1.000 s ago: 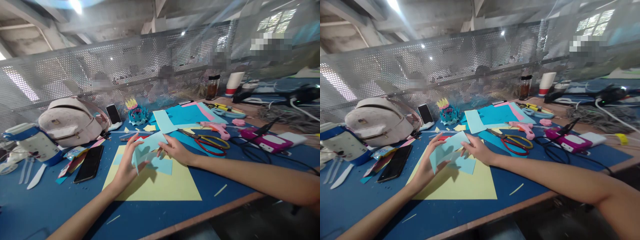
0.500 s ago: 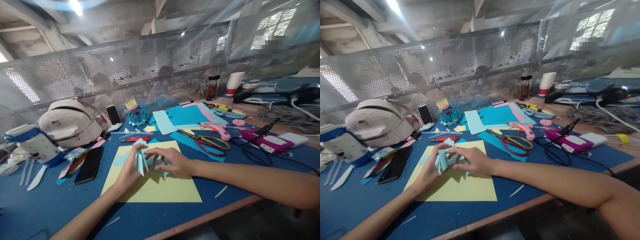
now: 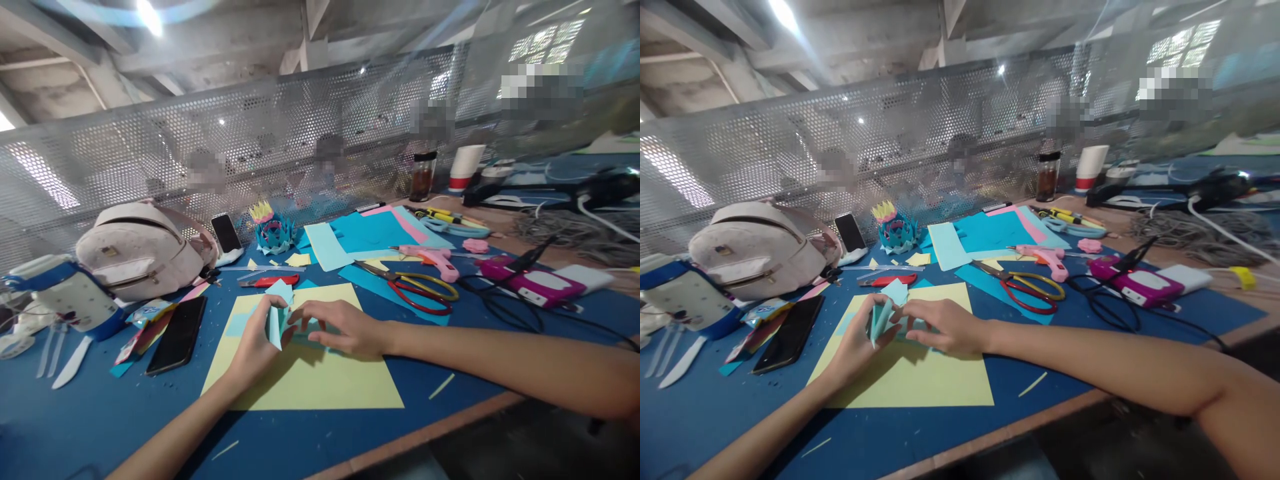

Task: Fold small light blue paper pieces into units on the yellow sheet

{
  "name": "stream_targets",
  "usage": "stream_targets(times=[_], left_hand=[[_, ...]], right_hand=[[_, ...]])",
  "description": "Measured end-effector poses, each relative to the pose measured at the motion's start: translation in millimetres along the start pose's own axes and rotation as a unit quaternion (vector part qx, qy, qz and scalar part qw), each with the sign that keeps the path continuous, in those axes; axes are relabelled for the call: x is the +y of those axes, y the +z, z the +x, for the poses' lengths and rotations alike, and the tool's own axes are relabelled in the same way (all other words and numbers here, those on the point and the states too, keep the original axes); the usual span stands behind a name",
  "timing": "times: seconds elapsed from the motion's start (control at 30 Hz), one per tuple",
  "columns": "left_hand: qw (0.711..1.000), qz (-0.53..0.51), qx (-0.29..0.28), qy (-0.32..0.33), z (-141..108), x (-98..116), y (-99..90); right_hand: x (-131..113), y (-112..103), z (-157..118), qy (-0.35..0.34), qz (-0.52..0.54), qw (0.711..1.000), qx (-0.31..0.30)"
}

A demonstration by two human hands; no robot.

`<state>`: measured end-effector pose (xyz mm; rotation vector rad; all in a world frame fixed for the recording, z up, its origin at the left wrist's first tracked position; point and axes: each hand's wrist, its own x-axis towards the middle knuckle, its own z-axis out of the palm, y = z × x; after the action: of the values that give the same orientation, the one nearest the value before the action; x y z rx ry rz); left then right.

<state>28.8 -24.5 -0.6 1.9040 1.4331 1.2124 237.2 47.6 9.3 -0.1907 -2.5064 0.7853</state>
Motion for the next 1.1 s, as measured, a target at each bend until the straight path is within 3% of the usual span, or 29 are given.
stream_targets(times=[0.17,0.57,0.7,0.83,0.93,1.03,1.1], left_hand=[[1.0,0.007,0.014,0.013,-0.9,-3.5,-2.5],[0.996,-0.005,0.014,0.093,-4.3,6.0,-4.0],[0.994,-0.019,-0.002,0.103,-9.9,14.9,0.1],[0.995,-0.041,-0.03,0.086,-14.5,20.0,3.6],[0.995,-0.07,-0.044,0.052,-15.6,17.1,6.9],[0.994,-0.099,-0.043,0.026,-15.0,12.3,10.6],[0.992,-0.124,-0.034,0.0,-14.0,10.4,12.1]], right_hand=[[2.2,1.9,0.5,0.045,0.025,0.999,0.015],[6.1,3.3,3.9,0.069,0.039,0.997,0.001],[0.8,5.8,7.4,0.095,0.103,0.99,0.008],[-2.2,16.4,10.0,0.123,0.272,0.954,0.027],[-2.8,22.0,10.4,0.123,0.362,0.924,0.003],[-1.2,20.7,10.6,0.119,0.36,0.925,-0.004],[1.8,17.4,11.0,0.123,0.336,0.933,0.024]])
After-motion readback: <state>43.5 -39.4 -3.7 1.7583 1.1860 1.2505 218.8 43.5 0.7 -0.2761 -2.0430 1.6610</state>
